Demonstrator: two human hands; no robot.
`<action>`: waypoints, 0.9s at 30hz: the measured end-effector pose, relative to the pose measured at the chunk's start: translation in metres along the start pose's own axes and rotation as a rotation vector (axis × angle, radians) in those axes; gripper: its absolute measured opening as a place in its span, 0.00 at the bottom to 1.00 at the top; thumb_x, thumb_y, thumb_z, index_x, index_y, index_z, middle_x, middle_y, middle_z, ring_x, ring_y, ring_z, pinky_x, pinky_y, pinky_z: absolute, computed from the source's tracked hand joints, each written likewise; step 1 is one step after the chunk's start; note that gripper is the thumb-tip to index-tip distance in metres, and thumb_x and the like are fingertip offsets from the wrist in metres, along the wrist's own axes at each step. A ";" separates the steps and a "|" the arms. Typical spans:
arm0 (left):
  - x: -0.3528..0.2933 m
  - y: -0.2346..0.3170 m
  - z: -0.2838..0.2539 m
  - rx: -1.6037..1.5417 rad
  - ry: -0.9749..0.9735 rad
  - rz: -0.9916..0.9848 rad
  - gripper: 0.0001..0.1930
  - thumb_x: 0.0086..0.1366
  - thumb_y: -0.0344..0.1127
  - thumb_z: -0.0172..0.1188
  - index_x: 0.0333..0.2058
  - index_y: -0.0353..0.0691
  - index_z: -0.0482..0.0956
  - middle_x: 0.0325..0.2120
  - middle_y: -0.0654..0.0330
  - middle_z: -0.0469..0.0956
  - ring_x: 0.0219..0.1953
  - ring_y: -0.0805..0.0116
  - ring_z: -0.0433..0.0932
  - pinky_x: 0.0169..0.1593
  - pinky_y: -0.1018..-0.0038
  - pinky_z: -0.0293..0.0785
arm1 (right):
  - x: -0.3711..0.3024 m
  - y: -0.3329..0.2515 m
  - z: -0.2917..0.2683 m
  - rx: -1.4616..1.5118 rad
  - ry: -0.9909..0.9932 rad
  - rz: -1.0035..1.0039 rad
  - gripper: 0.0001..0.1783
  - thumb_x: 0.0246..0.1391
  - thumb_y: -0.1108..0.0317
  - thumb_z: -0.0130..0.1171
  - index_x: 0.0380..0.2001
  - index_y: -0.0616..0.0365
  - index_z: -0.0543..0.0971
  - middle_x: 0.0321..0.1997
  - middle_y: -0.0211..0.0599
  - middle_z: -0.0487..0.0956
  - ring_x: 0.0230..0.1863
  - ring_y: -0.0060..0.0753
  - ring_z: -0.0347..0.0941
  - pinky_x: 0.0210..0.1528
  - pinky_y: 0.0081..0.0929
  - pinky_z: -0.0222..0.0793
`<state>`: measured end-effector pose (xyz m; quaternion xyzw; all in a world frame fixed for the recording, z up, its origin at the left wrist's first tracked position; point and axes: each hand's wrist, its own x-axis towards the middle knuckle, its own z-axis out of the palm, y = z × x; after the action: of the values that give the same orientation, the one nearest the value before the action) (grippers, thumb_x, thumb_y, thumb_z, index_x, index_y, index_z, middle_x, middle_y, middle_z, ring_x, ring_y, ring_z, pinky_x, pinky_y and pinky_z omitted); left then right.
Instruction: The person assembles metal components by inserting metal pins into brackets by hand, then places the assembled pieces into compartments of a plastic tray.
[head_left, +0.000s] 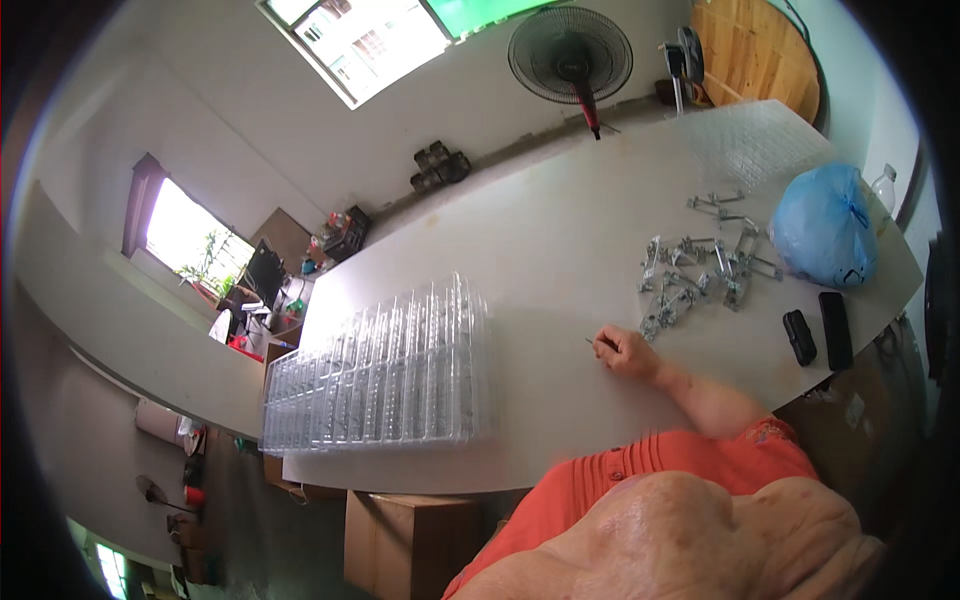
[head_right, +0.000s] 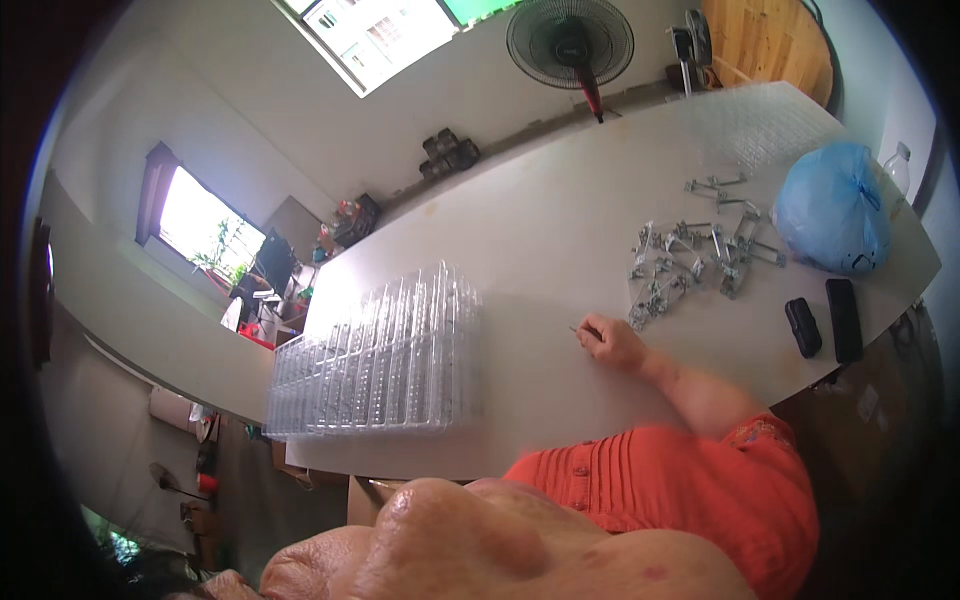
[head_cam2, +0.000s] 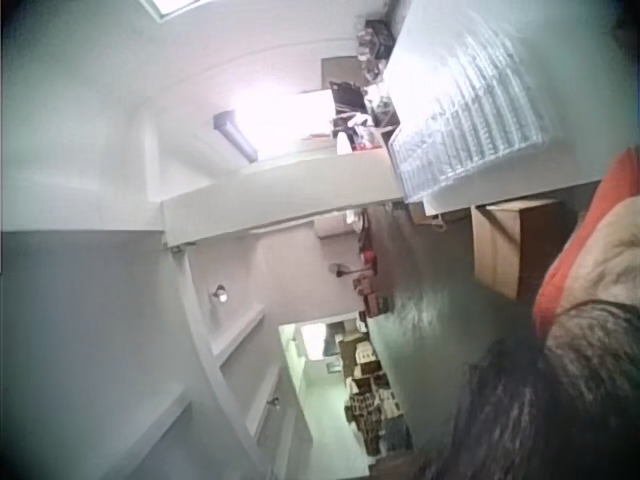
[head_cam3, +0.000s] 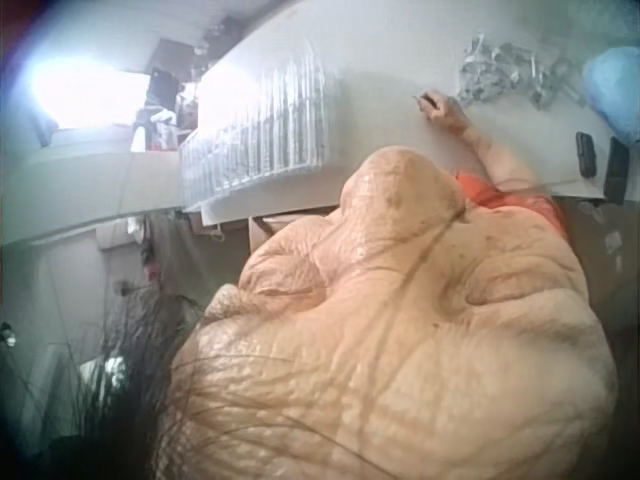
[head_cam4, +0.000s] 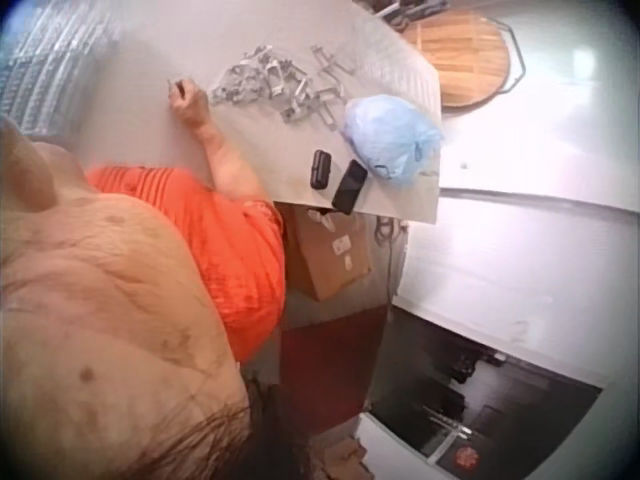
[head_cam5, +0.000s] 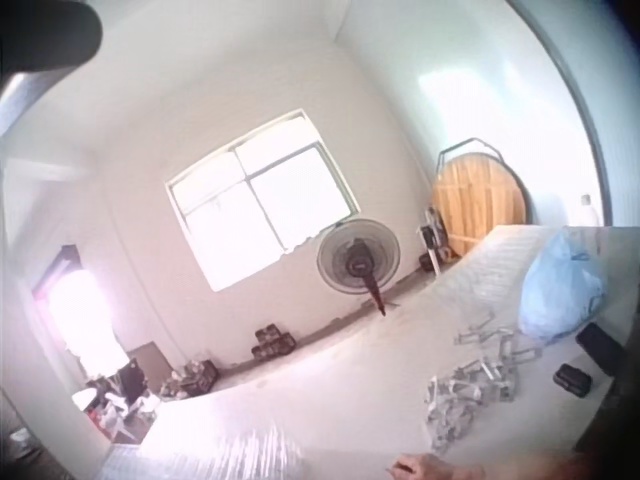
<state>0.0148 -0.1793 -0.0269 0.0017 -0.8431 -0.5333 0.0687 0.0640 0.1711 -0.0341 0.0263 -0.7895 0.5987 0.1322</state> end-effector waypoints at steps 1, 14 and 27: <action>0.005 0.006 0.003 -0.006 0.005 0.025 0.12 0.66 0.37 0.59 0.26 0.35 0.79 0.20 0.58 0.78 0.19 0.70 0.72 0.26 0.72 0.69 | 0.000 -0.001 0.001 0.022 -0.014 0.009 0.09 0.62 0.66 0.58 0.35 0.61 0.77 0.24 0.34 0.79 0.25 0.25 0.75 0.30 0.28 0.71; 0.004 0.041 0.020 -0.009 -0.008 0.184 0.12 0.66 0.36 0.59 0.27 0.35 0.79 0.20 0.58 0.78 0.19 0.71 0.71 0.26 0.72 0.69 | 0.003 -0.011 -0.006 0.015 -0.042 0.028 0.08 0.63 0.67 0.58 0.34 0.61 0.77 0.24 0.32 0.79 0.25 0.21 0.74 0.29 0.25 0.70; -0.030 0.072 0.011 0.023 0.020 0.301 0.12 0.67 0.36 0.58 0.27 0.35 0.79 0.19 0.58 0.77 0.19 0.71 0.71 0.26 0.73 0.68 | -0.003 -0.016 -0.004 0.060 -0.039 0.073 0.09 0.64 0.66 0.57 0.34 0.61 0.77 0.22 0.30 0.77 0.23 0.21 0.73 0.28 0.25 0.69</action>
<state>0.0487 -0.1358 0.0301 -0.1186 -0.8392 -0.5072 0.1562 0.0709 0.1704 -0.0185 0.0133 -0.7742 0.6258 0.0939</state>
